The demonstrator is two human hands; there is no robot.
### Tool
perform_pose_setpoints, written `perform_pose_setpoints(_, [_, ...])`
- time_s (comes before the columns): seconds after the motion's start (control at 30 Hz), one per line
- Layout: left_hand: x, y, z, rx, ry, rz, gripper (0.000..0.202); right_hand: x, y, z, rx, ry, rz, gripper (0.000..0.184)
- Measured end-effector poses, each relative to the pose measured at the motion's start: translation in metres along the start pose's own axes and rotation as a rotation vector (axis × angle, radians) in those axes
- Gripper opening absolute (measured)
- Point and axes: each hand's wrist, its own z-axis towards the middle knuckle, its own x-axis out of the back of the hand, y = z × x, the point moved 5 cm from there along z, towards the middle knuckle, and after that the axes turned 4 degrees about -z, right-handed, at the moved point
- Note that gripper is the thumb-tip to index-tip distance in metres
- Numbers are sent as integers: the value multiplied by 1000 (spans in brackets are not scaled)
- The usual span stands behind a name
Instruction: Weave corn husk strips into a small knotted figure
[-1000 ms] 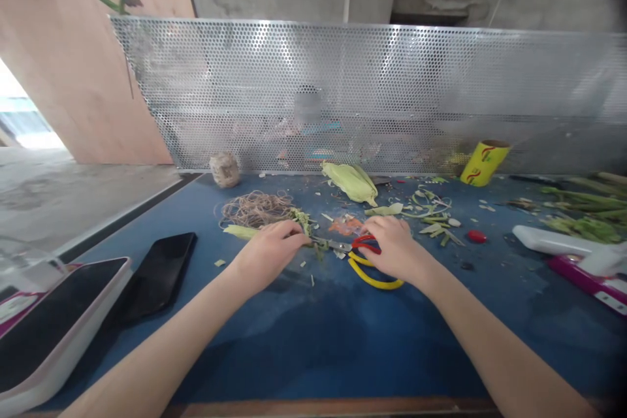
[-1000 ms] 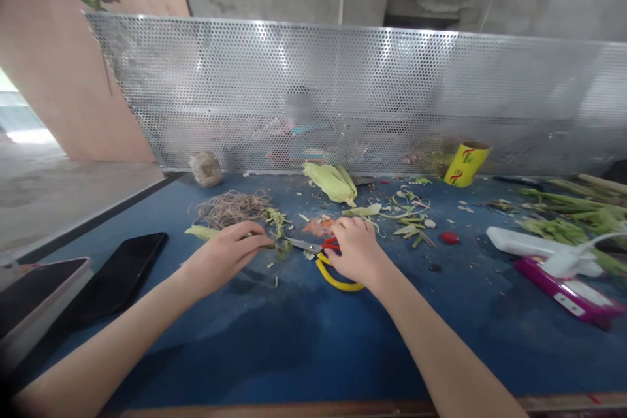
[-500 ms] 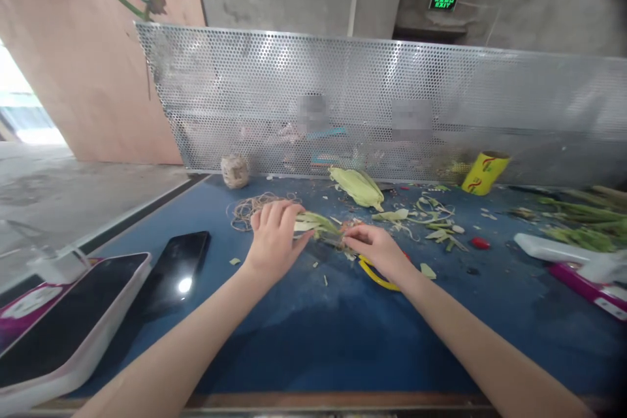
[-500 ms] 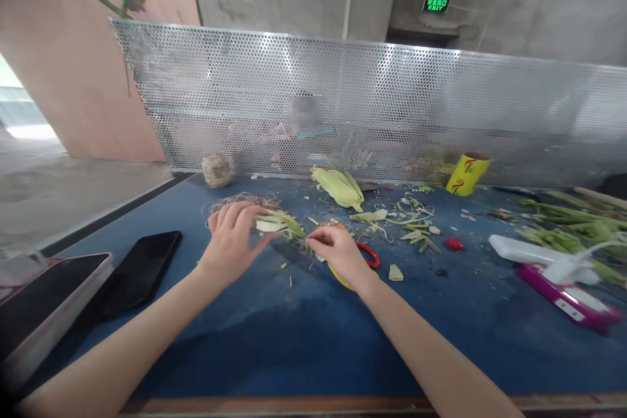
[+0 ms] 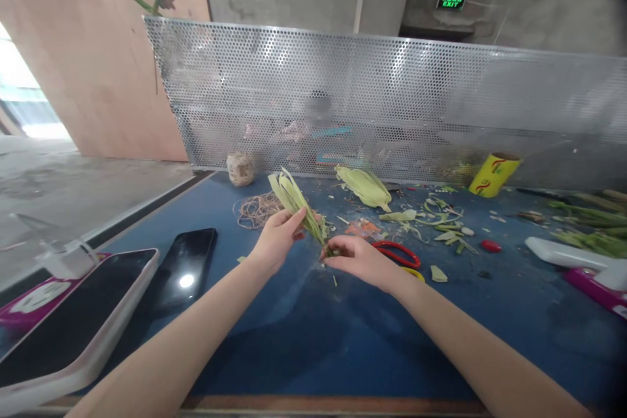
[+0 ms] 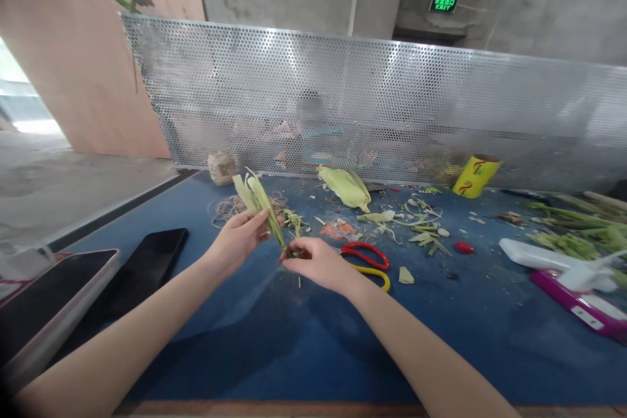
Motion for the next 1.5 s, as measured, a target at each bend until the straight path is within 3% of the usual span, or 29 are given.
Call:
perform_pose_setpoints(0.4, [5, 3, 7, -70, 97, -233, 23, 15, 11, -11, -82, 70, 152, 25])
perform_pose_setpoints(0.7, [7, 3, 4, -95, 179, -300, 14, 27, 14, -9, -95, 248, 208, 30])
perform_pose_setpoints(0.8, [6, 6, 3, -120, 176, -279, 16, 39, 9, -16, -52, 336, 127, 34])
perform_pose_setpoints(0.93, [0, 9, -2, -137, 139, -215, 21, 46, -6, -23, 137, 437, -64, 31])
perform_pose_setpoints(1.03, [-6, 9, -6, -139, 105, -188, 25, 35, -12, -22, 225, 306, -155, 28])
perform_pose_setpoints(1.2, [-10, 5, -6, -136, 88, -182, 28, 19, 1, -17, 80, 46, -52, 29])
perform_pose_setpoints(1.5, [-8, 5, -7, -122, 75, -129, 26, 19, 11, -19, -31, -58, -116, 34])
